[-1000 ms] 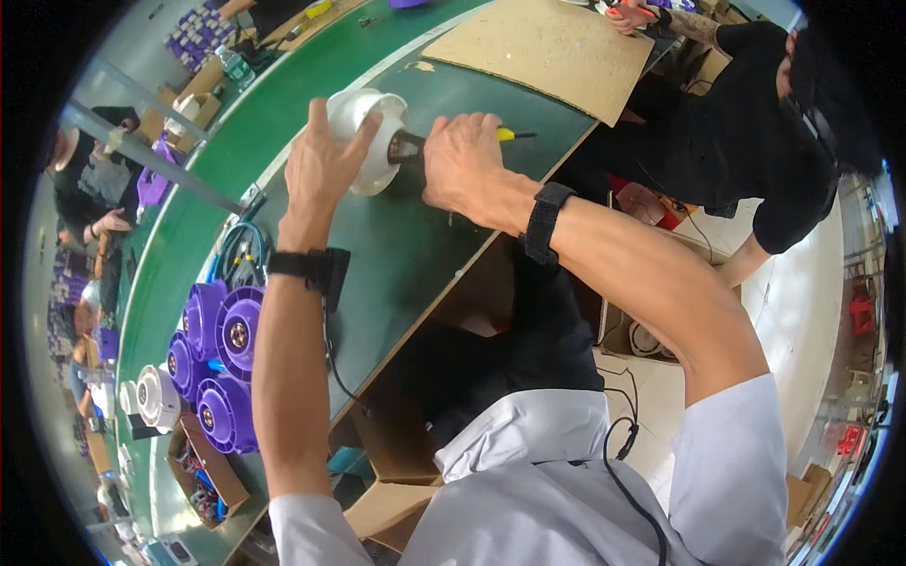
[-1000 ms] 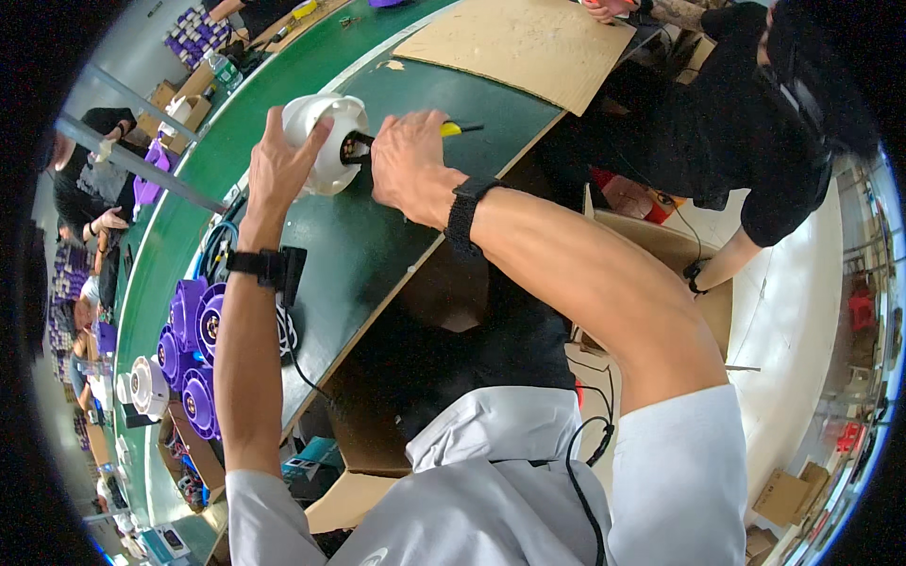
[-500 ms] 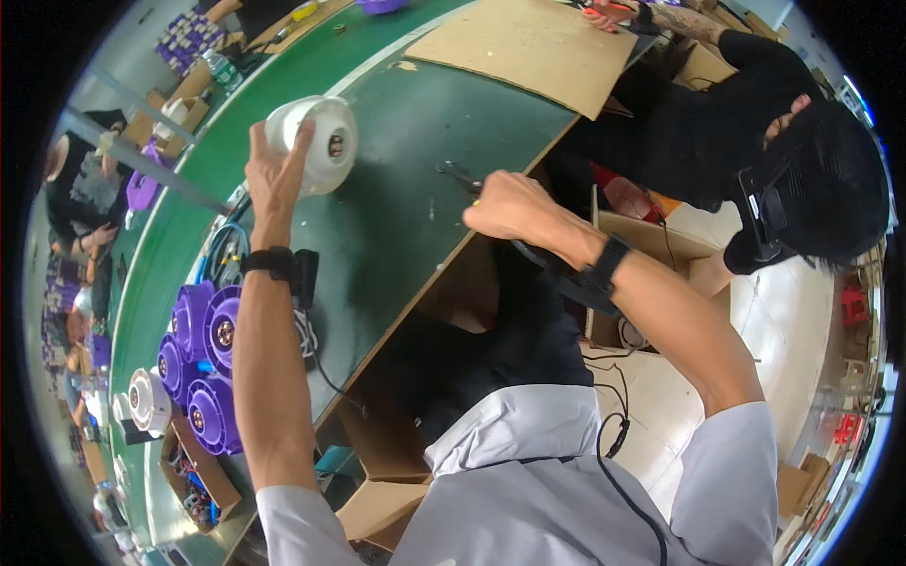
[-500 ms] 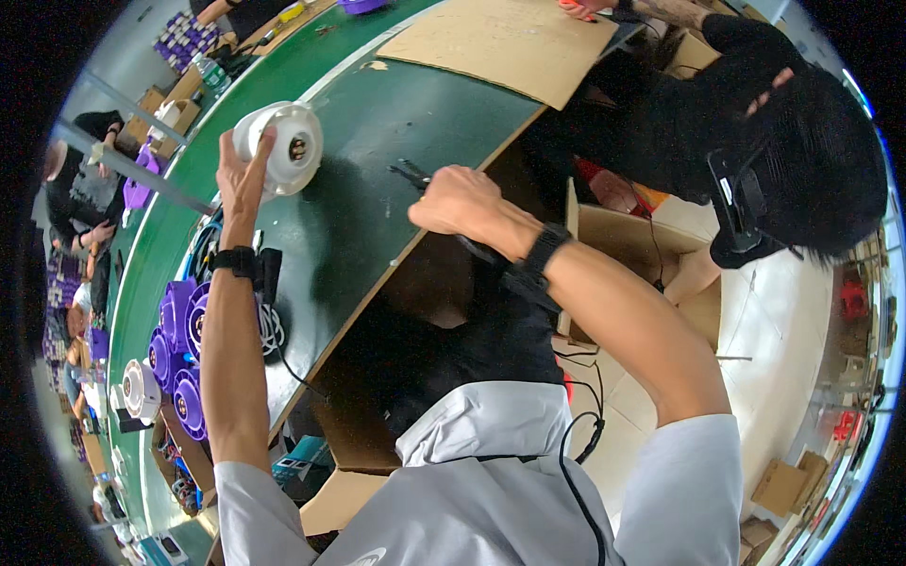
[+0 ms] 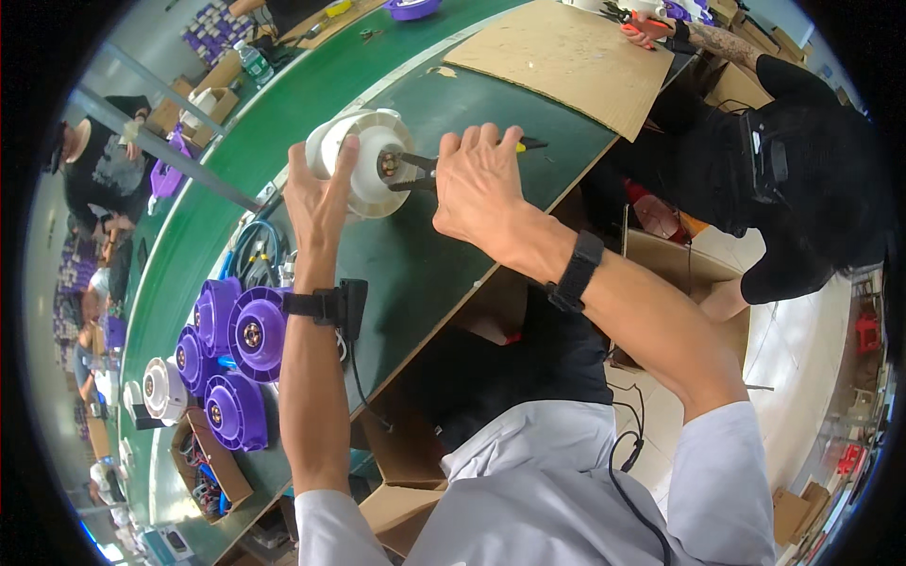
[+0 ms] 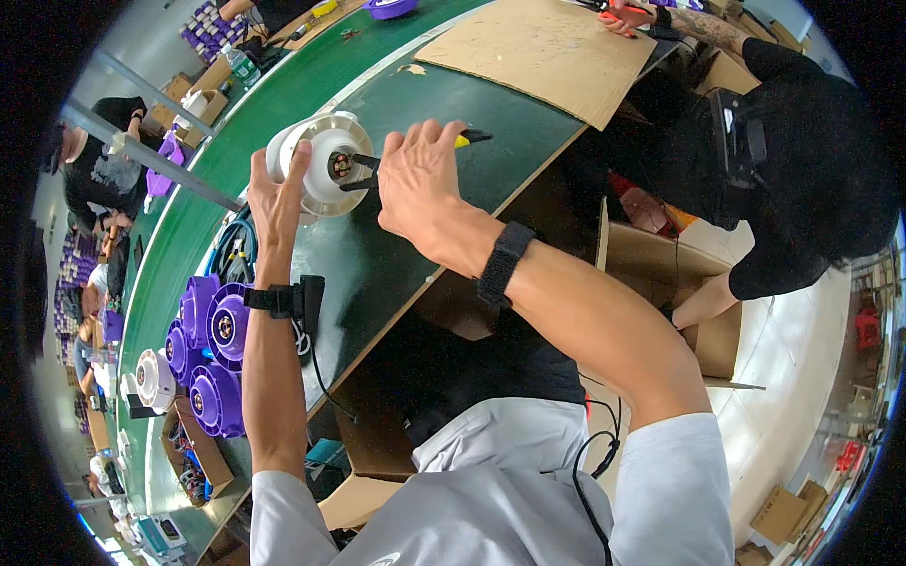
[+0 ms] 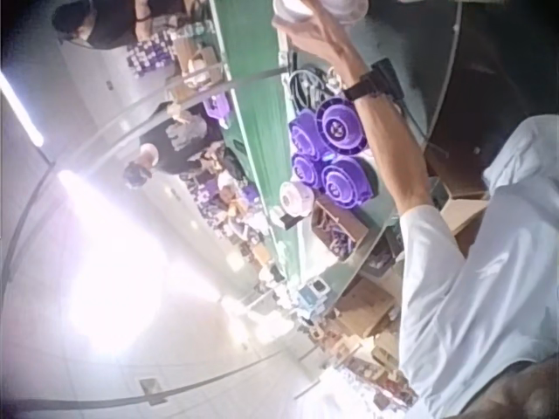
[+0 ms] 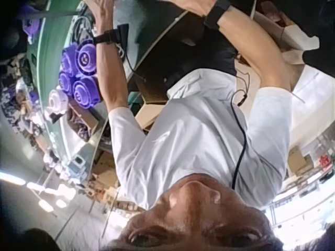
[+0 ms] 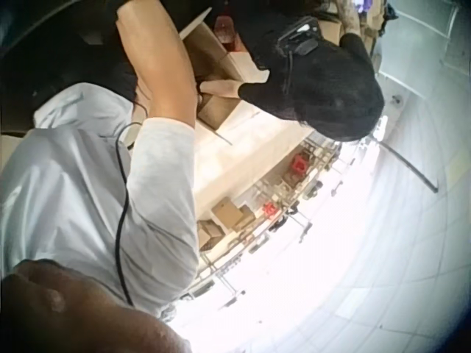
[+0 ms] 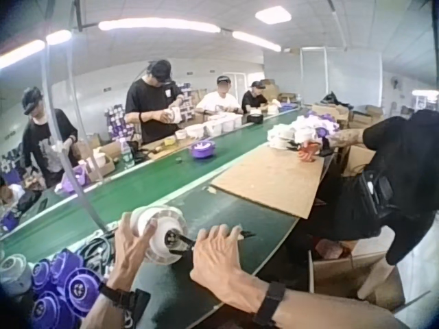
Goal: Assembling smoke detector components at a factory workstation.
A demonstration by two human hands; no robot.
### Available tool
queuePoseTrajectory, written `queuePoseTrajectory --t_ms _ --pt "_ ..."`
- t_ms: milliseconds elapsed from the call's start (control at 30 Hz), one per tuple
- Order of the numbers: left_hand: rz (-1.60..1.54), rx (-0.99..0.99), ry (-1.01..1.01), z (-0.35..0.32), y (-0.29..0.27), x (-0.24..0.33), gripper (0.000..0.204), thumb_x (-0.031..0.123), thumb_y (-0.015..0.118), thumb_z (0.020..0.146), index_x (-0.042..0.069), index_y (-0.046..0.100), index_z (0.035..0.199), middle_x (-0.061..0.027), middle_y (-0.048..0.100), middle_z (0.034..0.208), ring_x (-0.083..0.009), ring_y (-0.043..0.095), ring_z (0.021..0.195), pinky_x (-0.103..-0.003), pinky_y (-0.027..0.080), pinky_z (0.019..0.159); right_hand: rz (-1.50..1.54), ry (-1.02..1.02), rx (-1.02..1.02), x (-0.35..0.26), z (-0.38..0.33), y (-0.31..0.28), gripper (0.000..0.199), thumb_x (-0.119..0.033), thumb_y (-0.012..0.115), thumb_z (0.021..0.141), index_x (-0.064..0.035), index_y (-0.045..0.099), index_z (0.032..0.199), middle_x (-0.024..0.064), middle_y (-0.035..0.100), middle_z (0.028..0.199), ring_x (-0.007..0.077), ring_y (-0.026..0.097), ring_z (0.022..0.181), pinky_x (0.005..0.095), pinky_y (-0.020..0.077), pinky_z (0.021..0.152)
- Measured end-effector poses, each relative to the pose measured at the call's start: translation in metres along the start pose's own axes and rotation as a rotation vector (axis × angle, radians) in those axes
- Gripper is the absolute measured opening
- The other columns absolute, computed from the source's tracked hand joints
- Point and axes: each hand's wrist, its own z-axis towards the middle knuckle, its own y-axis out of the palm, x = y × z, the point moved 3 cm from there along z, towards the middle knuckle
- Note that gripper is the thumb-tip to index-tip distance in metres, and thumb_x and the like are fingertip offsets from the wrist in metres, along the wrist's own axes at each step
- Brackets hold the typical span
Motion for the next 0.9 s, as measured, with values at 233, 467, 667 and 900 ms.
queuePoseTrajectory --t_ms 233,467,667,900 --pt "-0.01 0.019 -0.051 -0.001 0.005 0.003 0.066 0.056 0.067 0.082 0.0 0.055 0.114 -0.026 0.069 0.098 -0.0356 0.069 0.093 -0.041 0.051 0.083 0.02 0.083 0.005 -0.009 0.013 0.006 0.047 -0.024 0.063 0.063 0.0038 0.057 0.1 0.0236 0.061 0.095 0.0359 0.058 0.094 0.0562 0.038 0.092" --pt "0.151 0.068 -0.04 -0.006 0.005 0.009 0.062 0.054 0.067 0.082 0.001 0.054 0.112 -0.0287 0.068 0.097 -0.0426 0.067 0.091 -0.045 0.051 0.082 0.07 0.028 -0.099 -0.003 0.014 0.003 0.045 -0.021 0.062 0.064 0.0072 0.055 0.099 0.0284 0.062 0.094 0.0405 0.061 0.092 0.0552 0.0436 0.09" --pt "0.208 -0.029 0.063 -0.004 0.013 0.025 0.057 0.05 0.069 0.082 0.001 0.052 0.106 -0.0261 0.068 0.088 -0.0443 0.066 0.085 -0.048 0.05 0.077 0.008 -0.086 -0.07 0.004 0.013 0.011 0.042 -0.017 0.065 0.063 0.0073 0.054 0.096 0.0274 0.063 0.088 0.0385 0.064 0.083 0.0496 0.0481 0.083" --pt "0.274 -0.037 0.119 0.006 0.012 0.022 0.056 0.048 0.068 0.082 0.002 0.05 0.108 -0.0258 0.068 0.087 -0.0427 0.066 0.083 -0.048 0.05 0.075 -0.072 -0.078 -0.112 -0.004 0.015 0.002 0.051 -0.021 0.066 0.067 0.0079 0.054 0.107 0.0245 0.064 0.095 0.0363 0.065 0.09 0.0509 0.0473 0.084"
